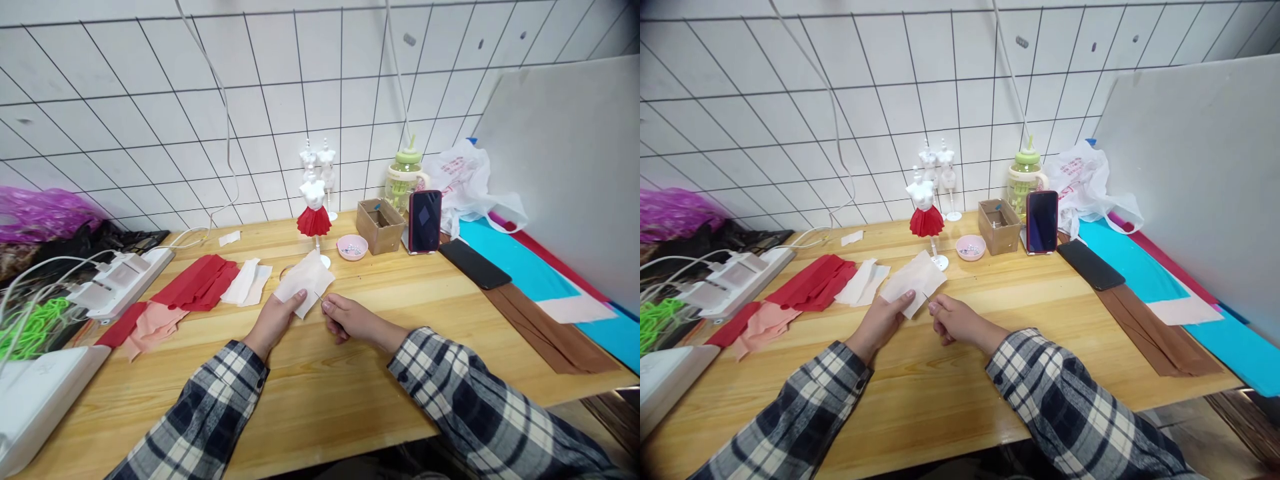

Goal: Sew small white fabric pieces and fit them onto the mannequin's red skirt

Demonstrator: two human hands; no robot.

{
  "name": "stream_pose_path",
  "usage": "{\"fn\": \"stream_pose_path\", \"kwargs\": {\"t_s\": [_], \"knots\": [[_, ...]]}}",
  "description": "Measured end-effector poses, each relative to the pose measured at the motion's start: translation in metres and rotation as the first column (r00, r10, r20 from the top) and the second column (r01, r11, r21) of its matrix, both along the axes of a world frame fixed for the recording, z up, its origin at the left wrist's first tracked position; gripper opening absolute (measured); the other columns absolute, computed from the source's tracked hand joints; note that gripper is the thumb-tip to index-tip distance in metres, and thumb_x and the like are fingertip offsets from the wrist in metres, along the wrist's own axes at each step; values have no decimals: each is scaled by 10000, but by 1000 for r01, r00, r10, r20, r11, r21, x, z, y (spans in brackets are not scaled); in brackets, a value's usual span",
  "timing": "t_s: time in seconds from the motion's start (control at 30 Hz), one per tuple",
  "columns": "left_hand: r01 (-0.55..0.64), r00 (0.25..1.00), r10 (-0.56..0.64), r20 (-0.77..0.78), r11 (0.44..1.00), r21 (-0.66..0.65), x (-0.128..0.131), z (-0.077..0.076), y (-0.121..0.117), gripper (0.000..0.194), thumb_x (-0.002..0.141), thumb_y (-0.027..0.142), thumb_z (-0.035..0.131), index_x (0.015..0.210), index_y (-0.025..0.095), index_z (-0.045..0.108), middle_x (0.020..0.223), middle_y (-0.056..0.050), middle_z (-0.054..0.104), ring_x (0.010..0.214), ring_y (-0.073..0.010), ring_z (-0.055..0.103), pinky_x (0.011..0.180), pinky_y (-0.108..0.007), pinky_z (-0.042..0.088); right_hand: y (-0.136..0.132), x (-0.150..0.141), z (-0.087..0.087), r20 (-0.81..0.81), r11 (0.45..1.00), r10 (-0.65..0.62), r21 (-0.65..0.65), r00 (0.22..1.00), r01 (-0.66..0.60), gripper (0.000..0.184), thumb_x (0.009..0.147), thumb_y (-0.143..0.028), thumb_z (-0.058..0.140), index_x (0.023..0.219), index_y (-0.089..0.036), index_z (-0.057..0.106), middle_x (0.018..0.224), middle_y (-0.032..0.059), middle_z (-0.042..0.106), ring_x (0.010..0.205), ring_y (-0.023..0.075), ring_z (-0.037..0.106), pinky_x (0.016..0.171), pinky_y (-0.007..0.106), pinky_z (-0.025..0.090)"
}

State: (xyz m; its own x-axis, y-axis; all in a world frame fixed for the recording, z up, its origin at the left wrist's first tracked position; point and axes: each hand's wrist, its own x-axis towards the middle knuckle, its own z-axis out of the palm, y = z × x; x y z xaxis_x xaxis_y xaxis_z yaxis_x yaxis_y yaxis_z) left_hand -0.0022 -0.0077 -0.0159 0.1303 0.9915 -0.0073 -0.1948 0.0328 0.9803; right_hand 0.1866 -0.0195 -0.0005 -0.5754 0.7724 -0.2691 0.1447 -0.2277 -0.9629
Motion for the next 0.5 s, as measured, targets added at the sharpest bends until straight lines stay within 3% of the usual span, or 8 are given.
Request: {"fn": "stream_pose_path", "kwargs": {"t_s": [0.2, 0.5], "knots": [[-3, 998, 0, -58, 999, -44, -5, -7, 2, 519, 711, 345, 798, 1166, 150, 643, 1123, -106, 707, 1054, -282, 627, 989, -415, 442, 1, 0, -2, 7, 1000, 4, -8, 1000, -4, 254, 972, -425, 379, 831, -214, 392, 529, -86, 462, 395, 65, 372, 465, 211, 455], [49, 998, -50, -35, 998, -29, -2, 0, -2, 460, 691, 334, 811, 1099, 166, 680, 1171, -100, 694, 1080, -273, 628, 1017, -395, 437, 1, 1, 0, -5, 999, 9, -41, 1000, -9, 282, 960, -472, 405, 842, -216, 396, 523, -91, 462, 384, 59, 369, 470, 208, 452]]}}
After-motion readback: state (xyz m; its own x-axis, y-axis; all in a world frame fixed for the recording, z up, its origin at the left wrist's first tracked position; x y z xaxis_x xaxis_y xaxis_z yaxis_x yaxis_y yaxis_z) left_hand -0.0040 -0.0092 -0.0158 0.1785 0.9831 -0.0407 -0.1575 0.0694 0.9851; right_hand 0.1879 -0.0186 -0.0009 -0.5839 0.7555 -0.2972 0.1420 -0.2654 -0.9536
